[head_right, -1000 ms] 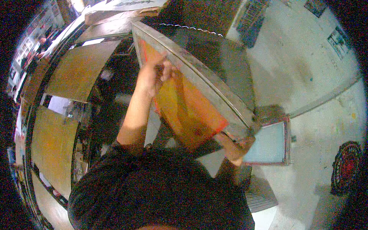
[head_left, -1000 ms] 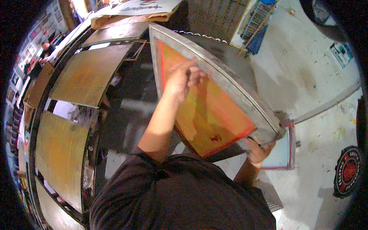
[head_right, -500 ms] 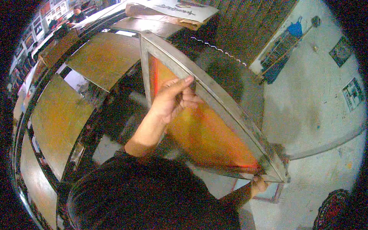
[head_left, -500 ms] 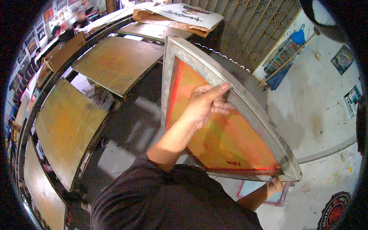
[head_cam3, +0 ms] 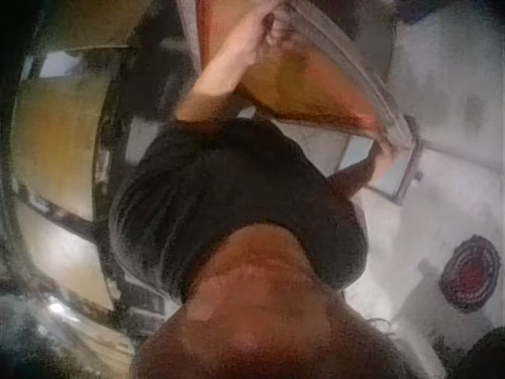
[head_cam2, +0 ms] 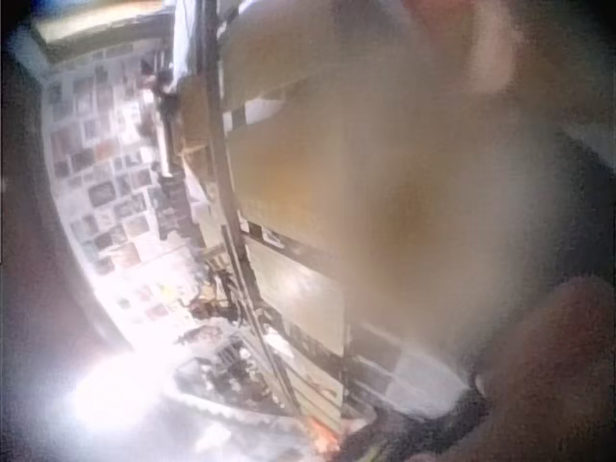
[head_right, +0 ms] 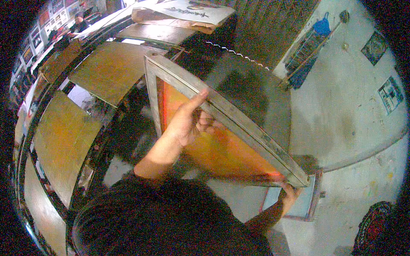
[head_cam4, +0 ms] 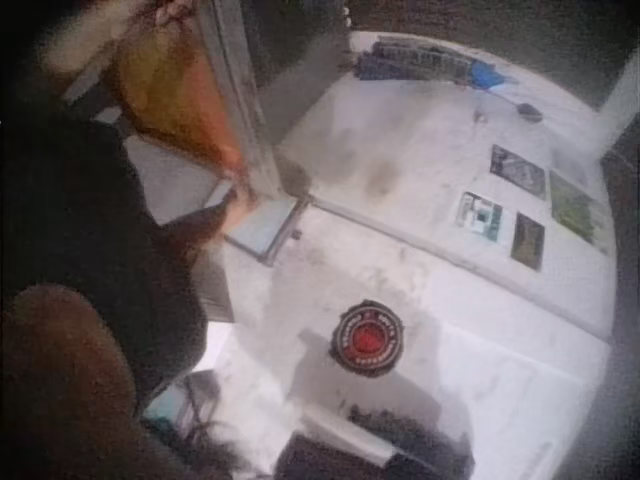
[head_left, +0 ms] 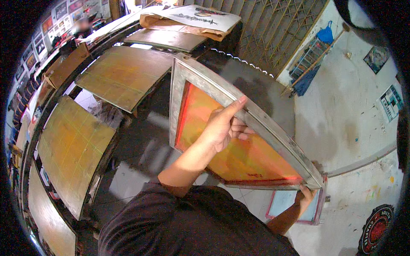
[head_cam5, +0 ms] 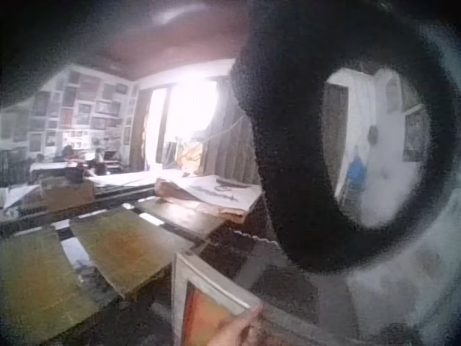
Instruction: The person assembles window frames by attaching metal corner brackets to glass panels using a wrench. They lift and reposition multiple framed panels, then handle a large printed sheet with cloud patterns, smoothing it on a workbench.
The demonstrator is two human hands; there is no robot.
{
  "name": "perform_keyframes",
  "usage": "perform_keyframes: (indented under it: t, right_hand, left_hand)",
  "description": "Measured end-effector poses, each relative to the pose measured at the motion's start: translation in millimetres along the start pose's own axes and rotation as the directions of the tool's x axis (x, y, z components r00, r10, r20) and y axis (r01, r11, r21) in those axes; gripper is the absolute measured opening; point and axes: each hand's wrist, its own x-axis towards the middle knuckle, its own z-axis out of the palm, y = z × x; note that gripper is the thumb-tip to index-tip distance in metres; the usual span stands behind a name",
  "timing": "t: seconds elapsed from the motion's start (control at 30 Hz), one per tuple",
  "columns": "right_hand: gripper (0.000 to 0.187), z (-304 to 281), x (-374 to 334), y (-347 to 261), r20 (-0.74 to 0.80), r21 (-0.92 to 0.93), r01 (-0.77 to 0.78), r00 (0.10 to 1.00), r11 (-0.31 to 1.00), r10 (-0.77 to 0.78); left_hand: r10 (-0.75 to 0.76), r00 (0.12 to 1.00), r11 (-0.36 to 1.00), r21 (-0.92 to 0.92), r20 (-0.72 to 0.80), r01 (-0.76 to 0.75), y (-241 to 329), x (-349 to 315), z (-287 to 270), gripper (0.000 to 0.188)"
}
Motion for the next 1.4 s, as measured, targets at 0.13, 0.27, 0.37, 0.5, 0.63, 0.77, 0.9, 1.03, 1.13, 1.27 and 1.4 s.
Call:
perform_keyframes:
  t: [0.13, 0.27, 0.37, 0.5, 0.63, 0.77, 0.9, 1.03, 1.13, 1.27, 1.4]
  right_hand:
    - [0.065, -30, 10, -8, 0.189, -0.061, -0.057, 0.98, 0.997, 0.067]
    - [0.061, -14, 32, -55, 0.349, -0.092, 0.008, 0.937, 0.996, 0.025]
    - [0.05, 9, 47, -70, 0.344, -0.257, -0.013, 0.933, 0.966, 0.104]
    - [0.052, 94, 45, -115, 0.583, -0.716, 0.168, 0.678, 0.678, 0.448]
    - [0.07, 157, 54, -101, 0.745, -0.64, 0.435, 0.554, 0.633, 0.372]
    - [0.059, 212, 56, -95, 0.62, -0.782, 0.483, 0.673, 0.395, 0.403]
    - [0.044, 209, 60, -63, 0.61, -0.72, 0.288, 0.696, 0.631, 0.378]
    - [0.037, 183, 55, -56, 0.59, -0.695, 0.31, 0.761, 0.649, 0.269]
    - [0.037, 151, 67, -76, 0.543, -0.707, 0.352, 0.826, 0.613, 0.152]
    - [0.043, 108, 74, -121, 0.243, -0.668, 0.146, 0.97, 0.73, 0.029]
    - [0.039, 39, 75, -190, 0.142, -0.465, 0.171, 0.983, 0.869, -0.118]
  left_hand:
    - [0.025, 0.994, 0.998, 0.054, -0.109, -0.019, 1, -4, -2, 0.044]
    - [0.022, 0.997, 0.998, 0.055, -0.08, -0.017, -1, -7, -1, 0.042]
    - [0.059, 0.996, 0.997, 0.054, -0.071, -0.055, -5, -7, -5, 0.038]
    - [0.099, 0.992, 0.994, 0.049, -0.078, -0.096, -19, 5, 2, 0.034]
    - [0.064, 0.998, 0.996, 0.056, -0.011, -0.063, -32, 3, 24, 0.033]
    - [0.182, 0.981, 0.977, 0.128, -0.062, -0.173, -47, -3, 38, 0.038]
    - [0.103, 0.985, 0.903, 0.403, 0.14, -0.152, -51, 17, 1, 0.038]
    - [0.069, 0.969, 0.93, 0.337, 0.237, -0.149, -77, 31, -60, 0.035]
    - [-0.274, 0.962, 0.957, 0.09, -0.02, 0.275, -109, 51, -162, 0.044]
    - [-0.292, 0.714, 0.896, 0.08, -0.636, 0.437, -134, 56, -254, 0.063]
    - [0.171, 0.709, 0.874, 0.438, -0.684, 0.212, -104, 101, -278, 0.079]
